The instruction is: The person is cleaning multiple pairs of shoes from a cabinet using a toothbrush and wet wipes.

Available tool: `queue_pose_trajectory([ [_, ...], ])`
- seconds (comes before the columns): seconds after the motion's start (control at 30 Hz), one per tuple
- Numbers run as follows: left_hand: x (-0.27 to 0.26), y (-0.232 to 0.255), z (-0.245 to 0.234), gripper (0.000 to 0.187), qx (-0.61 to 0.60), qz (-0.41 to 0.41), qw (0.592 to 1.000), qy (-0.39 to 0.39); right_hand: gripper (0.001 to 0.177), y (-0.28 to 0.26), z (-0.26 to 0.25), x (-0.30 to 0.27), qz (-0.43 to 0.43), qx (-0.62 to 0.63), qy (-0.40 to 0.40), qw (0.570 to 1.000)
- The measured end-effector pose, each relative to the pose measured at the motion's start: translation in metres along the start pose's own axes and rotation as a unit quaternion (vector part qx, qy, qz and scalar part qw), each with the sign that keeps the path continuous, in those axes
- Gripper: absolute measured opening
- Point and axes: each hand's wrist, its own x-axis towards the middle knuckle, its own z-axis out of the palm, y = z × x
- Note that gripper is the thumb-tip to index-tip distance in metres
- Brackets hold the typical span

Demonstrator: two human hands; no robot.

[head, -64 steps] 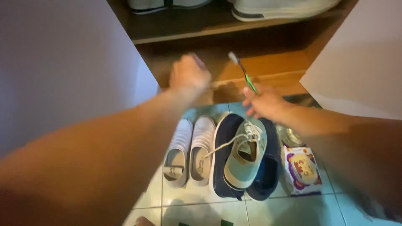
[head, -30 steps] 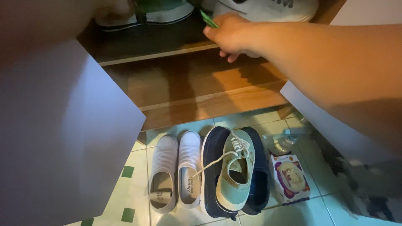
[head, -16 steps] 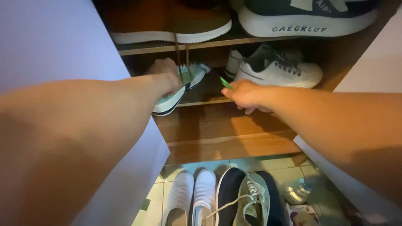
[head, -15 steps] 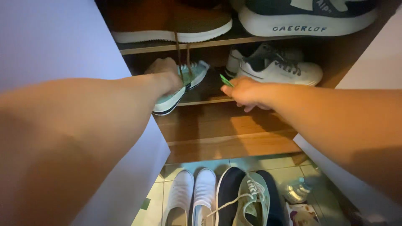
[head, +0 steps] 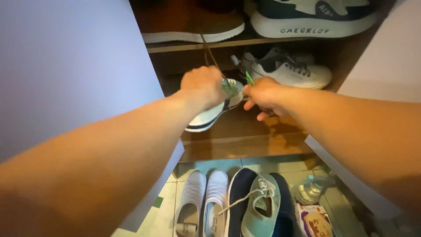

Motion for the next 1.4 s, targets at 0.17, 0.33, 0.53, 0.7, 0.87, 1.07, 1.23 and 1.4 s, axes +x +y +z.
queue_pose_trajectory([
  [0.17, -0.068, 0.035, 0.007, 0.041, -0.097, -0.041, 0.994, -0.037, 0.042, 0.048, -0.002, -0.034, 0.030, 0.034, -0.061, 0.997],
  [0.33, -0.147, 0.052, 0.041, 0.039, -0.152, -0.109, 0.975, -0.122, 0.049, 0.095, 0.018, -0.084, 0.099, 0.043, -0.096, 0.990],
  [0.53, -0.194, 0.040, 0.146, 0.034, -0.155, -0.107, 0.967, -0.171, 0.037, 0.184, 0.050, -0.068, 0.136, 0.064, -0.096, 0.984],
  [0.7, -0.202, 0.030, 0.201, 0.038, -0.207, -0.093, 0.965, -0.129, 0.020, 0.190, 0.049, -0.086, 0.117, 0.076, -0.096, 0.986],
  [0.87, -0.191, 0.038, 0.211, 0.050, -0.236, -0.160, 0.941, -0.184, 0.015, 0.179, 0.047, -0.102, 0.127, 0.062, -0.122, 0.982],
  [1.07, -0.158, 0.035, 0.267, 0.052, -0.266, -0.133, 0.902, -0.313, 0.014, 0.180, 0.054, -0.111, 0.125, 0.016, -0.111, 0.986],
  [1.23, -0.152, 0.061, 0.185, 0.045, -0.730, -0.219, 0.550, -0.343, 0.017, 0.185, 0.070, -0.102, 0.108, 0.067, -0.147, 0.981],
  [1.4, -0.132, 0.066, 0.194, 0.049, -0.729, -0.214, 0.561, -0.329, 0.014, 0.181, 0.066, -0.092, 0.103, 0.180, -0.180, 0.962],
])
